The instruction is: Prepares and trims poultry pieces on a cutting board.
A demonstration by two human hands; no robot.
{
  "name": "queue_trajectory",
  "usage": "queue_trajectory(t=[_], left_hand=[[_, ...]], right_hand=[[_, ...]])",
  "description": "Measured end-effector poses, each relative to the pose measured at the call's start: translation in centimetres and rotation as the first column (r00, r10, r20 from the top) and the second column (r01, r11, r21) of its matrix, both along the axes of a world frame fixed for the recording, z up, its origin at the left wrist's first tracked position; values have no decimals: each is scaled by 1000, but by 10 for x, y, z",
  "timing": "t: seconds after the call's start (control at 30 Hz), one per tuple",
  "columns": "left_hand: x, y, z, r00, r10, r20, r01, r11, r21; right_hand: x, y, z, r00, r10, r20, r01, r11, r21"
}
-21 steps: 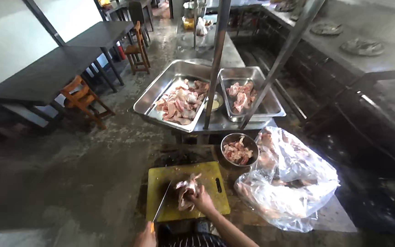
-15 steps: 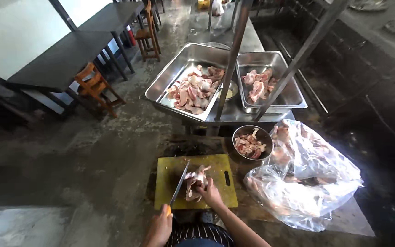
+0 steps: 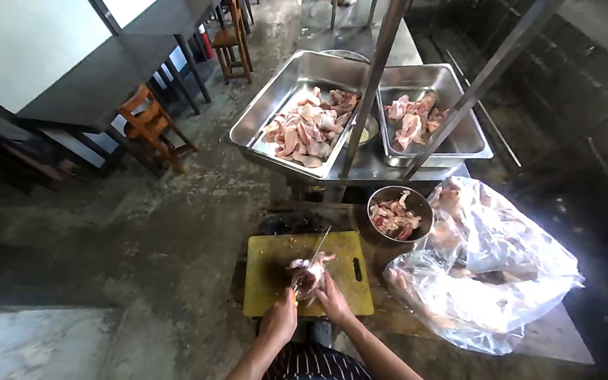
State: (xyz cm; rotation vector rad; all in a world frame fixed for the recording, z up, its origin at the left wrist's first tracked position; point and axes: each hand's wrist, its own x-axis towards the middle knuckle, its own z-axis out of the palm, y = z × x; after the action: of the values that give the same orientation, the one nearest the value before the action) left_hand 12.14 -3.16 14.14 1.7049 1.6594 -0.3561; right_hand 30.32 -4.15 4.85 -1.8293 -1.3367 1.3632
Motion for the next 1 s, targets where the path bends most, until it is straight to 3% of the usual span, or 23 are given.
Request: queue_trajectory(t=[0.1,0.2,0.3,0.37,0.4,0.43,0.47,0.5,0.57,1.0], left_hand=[[7,4,8,1000,-9,18,9,999,33],[19,0,37,993,-64,95,36,961,273],[30,-6,57,955,-184,233,-15,753,657],[36,-3,49,931,-245,272,-60,631,774],[37,0,35,944,-219,246,-33,679,734],[37,4,17,972,-154,179,20,809,588],[37,11,-3,992,-100,73,70,937,343],[36,19,-22,996,-85,-1,85,987,138],[39,31,-35,993,-92,-75,92,996,-14],[41,23,-12,988,-95,-123,95,995,-5]], right_hand=[[0,-2,1,998,15,61,-14,1000,-11],[-1,-4,-6,994,2,108,0,1000,-16],[-4,-3,-2,993,-25,112,28,999,-28],[-4,-2,-2,992,-36,124,39,999,-21],[-4,-2,-3,991,-37,127,41,999,-28],[-4,-2,-3,991,-35,130,42,998,-46],[-5,-3,-3,990,-34,138,43,997,-61],[-6,-3,-2,990,-31,141,41,997,-62],[-4,-1,2,990,-22,138,28,999,-42],[-8,9,4,974,-129,188,163,970,-179]])
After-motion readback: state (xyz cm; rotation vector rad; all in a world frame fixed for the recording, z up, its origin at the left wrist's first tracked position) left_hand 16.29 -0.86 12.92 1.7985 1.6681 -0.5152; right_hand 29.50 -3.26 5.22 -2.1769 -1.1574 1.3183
